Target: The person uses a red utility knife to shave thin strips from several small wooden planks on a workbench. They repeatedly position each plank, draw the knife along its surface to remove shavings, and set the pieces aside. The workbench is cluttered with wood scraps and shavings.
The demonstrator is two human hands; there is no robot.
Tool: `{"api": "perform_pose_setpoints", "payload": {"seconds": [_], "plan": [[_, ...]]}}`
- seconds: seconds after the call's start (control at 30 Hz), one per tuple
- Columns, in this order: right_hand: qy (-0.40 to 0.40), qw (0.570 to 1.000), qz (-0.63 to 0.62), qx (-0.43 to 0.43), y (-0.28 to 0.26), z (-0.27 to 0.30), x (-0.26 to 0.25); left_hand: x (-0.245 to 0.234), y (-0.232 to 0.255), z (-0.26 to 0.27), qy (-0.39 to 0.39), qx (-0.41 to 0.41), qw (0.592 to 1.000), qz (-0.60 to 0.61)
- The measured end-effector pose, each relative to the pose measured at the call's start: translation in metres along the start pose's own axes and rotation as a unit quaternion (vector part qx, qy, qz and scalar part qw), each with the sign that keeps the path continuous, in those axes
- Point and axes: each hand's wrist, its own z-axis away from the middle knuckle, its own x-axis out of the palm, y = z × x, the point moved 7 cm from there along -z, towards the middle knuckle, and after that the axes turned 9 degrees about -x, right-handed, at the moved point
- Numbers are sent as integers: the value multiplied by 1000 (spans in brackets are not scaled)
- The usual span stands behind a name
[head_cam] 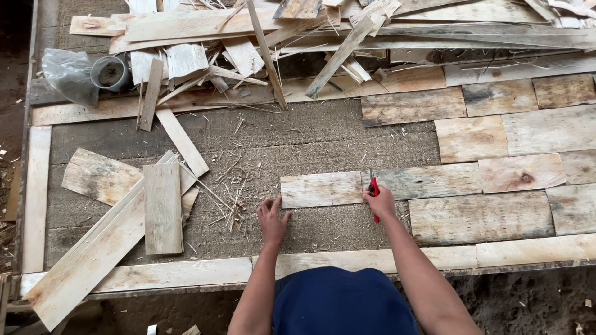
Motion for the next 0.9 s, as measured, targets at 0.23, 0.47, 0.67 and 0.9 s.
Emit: {"api": "perform_pose_setpoints", "payload": {"seconds": [0.23, 0.47, 0.67, 0.9], "plan": [[-3, 1000, -22, -4, 2, -1, 1, 0, 0, 1, -13, -19, 1000, 2], [-1, 1000, -23, 3, -11, 9, -6, -6, 1, -4, -5, -24, 999, 41], [24, 1000, 2, 3, -29, 11, -18, -62, -35, -51, 104, -60, 992, 37], [30, 999, -12, 8, -32, 10, -16, -165, -130, -82, 131, -279, 945, -110]]}}
